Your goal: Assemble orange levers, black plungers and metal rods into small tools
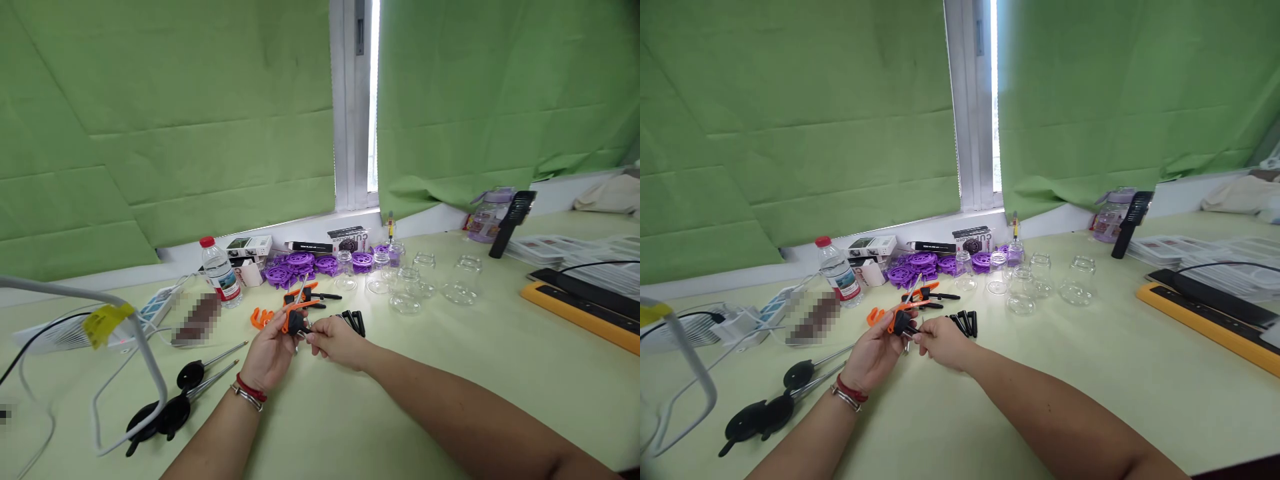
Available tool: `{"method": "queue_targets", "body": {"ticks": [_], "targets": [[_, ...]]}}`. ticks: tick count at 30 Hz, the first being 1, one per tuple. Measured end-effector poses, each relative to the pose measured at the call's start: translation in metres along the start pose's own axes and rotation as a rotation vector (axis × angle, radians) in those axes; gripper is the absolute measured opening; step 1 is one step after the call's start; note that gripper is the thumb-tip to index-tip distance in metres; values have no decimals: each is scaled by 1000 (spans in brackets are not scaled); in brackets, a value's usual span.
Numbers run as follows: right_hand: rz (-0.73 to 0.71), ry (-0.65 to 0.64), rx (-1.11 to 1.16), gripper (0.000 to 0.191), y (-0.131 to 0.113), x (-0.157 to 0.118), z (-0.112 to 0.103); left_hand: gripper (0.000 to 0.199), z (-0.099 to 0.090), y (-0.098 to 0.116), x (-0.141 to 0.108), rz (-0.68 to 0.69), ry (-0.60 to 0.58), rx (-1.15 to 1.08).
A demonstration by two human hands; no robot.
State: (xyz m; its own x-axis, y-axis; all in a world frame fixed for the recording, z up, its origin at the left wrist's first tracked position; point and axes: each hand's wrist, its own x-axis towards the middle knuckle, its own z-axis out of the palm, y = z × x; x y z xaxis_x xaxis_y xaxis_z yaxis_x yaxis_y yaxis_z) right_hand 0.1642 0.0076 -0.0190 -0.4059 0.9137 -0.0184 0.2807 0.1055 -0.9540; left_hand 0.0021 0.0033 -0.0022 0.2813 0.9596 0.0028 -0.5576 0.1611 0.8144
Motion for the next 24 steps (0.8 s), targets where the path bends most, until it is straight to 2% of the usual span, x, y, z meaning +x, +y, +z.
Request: {"method": "queue_targets", "body": {"ticks": [4,9,14,18,24], "targets": [[-41,42,-195,26,0,0,-8,27,-3,5,-1,-22,-23,134],[5,20,-248,26,-5,-1,-12,30,0,3,-4,-116,-15,153],[-48,-14,-376,25,-7,-5,-8,50,10,0,-7,-170,111,281],[-110,-9,-464,25,-9,-7,-6,51,12,-1,-6,-199,214,341],[-147,21,-633,29,-15,-11,-4,46,8,-7,-4,-196,203,469]]}}
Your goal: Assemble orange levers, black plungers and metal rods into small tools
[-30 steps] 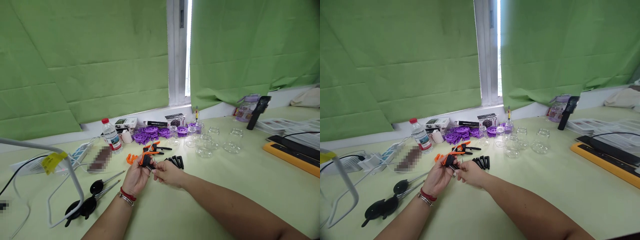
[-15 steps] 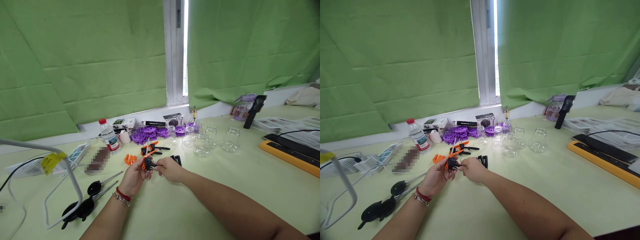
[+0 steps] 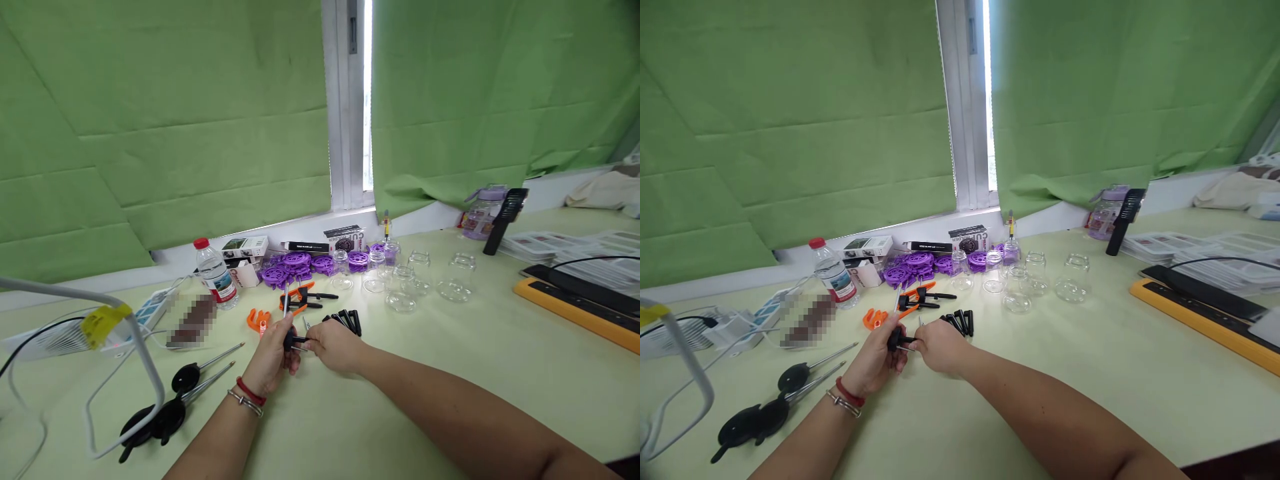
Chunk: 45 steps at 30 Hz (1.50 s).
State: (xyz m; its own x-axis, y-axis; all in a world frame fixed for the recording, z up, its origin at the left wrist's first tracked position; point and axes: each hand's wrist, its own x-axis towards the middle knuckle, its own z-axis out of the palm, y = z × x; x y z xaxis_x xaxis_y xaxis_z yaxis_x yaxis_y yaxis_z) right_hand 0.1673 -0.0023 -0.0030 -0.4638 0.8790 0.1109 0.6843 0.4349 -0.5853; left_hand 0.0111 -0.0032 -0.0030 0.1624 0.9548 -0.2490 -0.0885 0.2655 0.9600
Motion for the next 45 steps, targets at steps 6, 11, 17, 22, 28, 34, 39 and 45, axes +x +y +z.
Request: {"method": "queue_targets", "body": {"ticks": [6,11,17,22,28,34,39,45], "targets": [[-46,7,10,28,2,5,-8,38,1,1,0,86,46,23],[295,160,-15,32,38,14,-39,38,-5,3,4,140,105,-93],[576,44,-185,22,81,15,-57,34,-8,0,7,152,136,-45],[617,25,-215,12,90,17,-53,31,-7,0,6,133,136,6],[565,134,-263,7,88,14,-61,32,-9,-1,7,150,128,-15],[102,84,36,12,49,7,-51,31,-10,-1,7,184,122,-86],[-110,-8,78,7,19,0,-26,29,-9,2,5,187,86,-99],[-144,-15,50,7,12,-3,-22,27,-6,6,1,152,78,-81]]}}
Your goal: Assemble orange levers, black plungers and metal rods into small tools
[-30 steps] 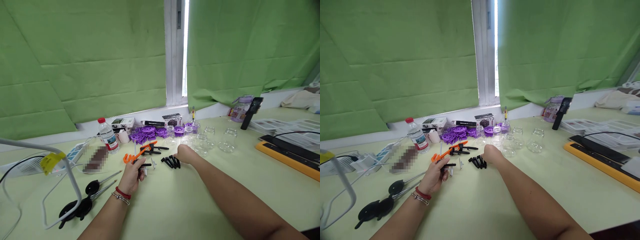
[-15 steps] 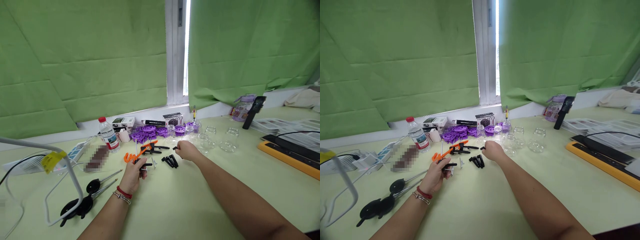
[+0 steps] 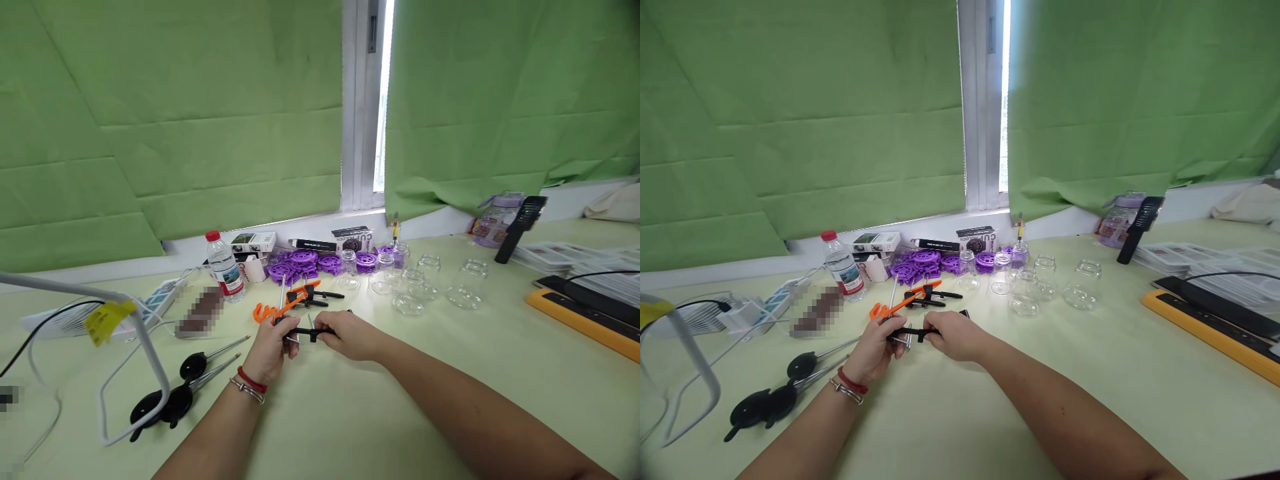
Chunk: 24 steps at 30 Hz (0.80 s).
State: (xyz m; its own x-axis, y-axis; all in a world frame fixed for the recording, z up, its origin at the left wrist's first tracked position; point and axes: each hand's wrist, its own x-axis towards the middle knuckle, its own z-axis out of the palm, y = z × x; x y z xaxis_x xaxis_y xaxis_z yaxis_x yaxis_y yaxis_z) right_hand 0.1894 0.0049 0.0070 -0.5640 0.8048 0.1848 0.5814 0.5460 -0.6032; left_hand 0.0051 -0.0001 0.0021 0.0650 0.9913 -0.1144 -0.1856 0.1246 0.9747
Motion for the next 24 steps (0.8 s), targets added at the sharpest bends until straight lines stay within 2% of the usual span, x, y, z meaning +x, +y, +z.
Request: {"method": "queue_targets", "body": {"ticks": [5,11,15,19,24], "targets": [[-12,8,54,8,-1,0,2,28,1,-2,0,10,13,0],[59,65,121,3,0,3,15,31,2,-7,2,-17,75,-23],[91,58,183,4,2,5,21,31,4,-8,1,-14,110,-28],[113,54,237,5,4,5,24,33,6,-8,0,-3,112,-22],[116,124,255,7,6,6,28,35,8,-6,-1,-37,89,-2]]}}
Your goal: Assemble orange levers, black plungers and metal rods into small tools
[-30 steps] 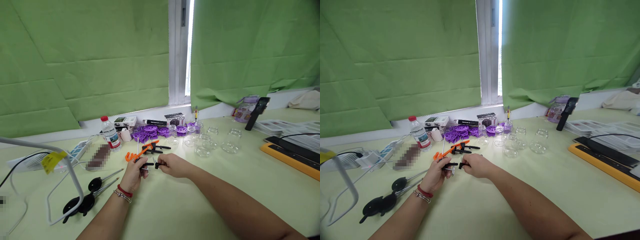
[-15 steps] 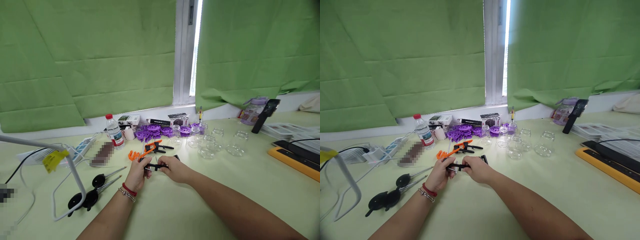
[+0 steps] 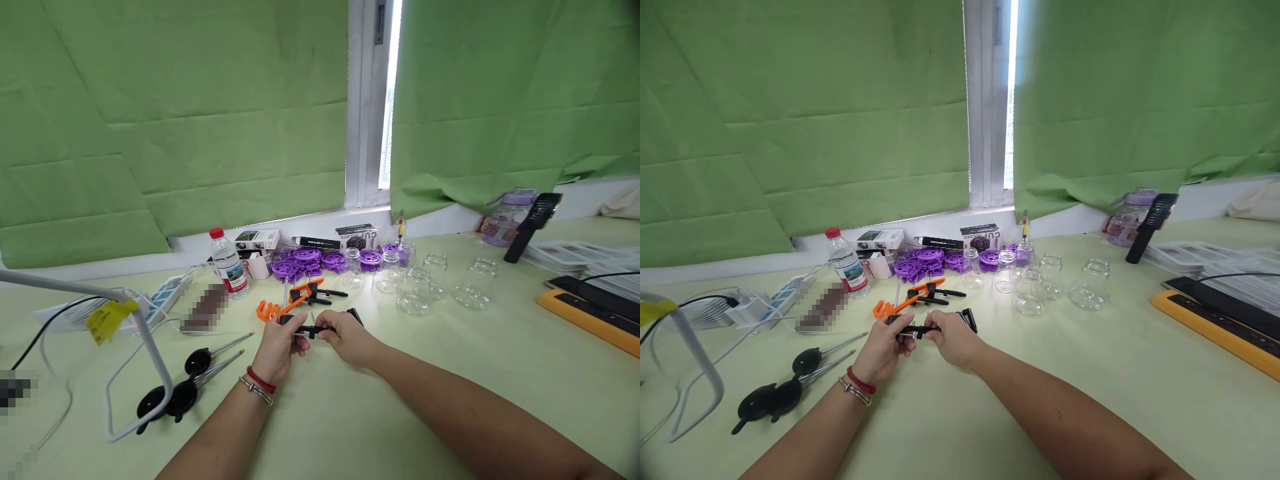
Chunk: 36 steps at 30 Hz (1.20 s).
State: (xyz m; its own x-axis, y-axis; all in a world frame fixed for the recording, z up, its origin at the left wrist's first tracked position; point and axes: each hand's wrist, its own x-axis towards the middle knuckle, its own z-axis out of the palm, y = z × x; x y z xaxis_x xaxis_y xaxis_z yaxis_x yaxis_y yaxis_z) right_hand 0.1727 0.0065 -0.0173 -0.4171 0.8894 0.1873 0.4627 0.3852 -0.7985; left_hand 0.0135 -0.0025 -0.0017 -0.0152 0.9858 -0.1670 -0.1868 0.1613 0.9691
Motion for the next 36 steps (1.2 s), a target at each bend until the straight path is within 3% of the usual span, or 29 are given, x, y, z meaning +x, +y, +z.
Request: {"method": "queue_targets", "body": {"ticks": [16,22,28,32,36], "targets": [[-117,31,7,8,2,-4,8,39,2,-4,-2,27,-17,-9],[-120,65,39,5,-4,-8,15,33,1,-7,-2,298,201,-133],[-116,38,184,5,-8,-10,20,25,2,-3,-5,649,278,-22],[-162,21,242,17,-7,-8,16,28,-2,0,-6,681,232,63],[-128,16,350,10,-10,-7,11,32,-5,2,-7,673,184,82]]}}
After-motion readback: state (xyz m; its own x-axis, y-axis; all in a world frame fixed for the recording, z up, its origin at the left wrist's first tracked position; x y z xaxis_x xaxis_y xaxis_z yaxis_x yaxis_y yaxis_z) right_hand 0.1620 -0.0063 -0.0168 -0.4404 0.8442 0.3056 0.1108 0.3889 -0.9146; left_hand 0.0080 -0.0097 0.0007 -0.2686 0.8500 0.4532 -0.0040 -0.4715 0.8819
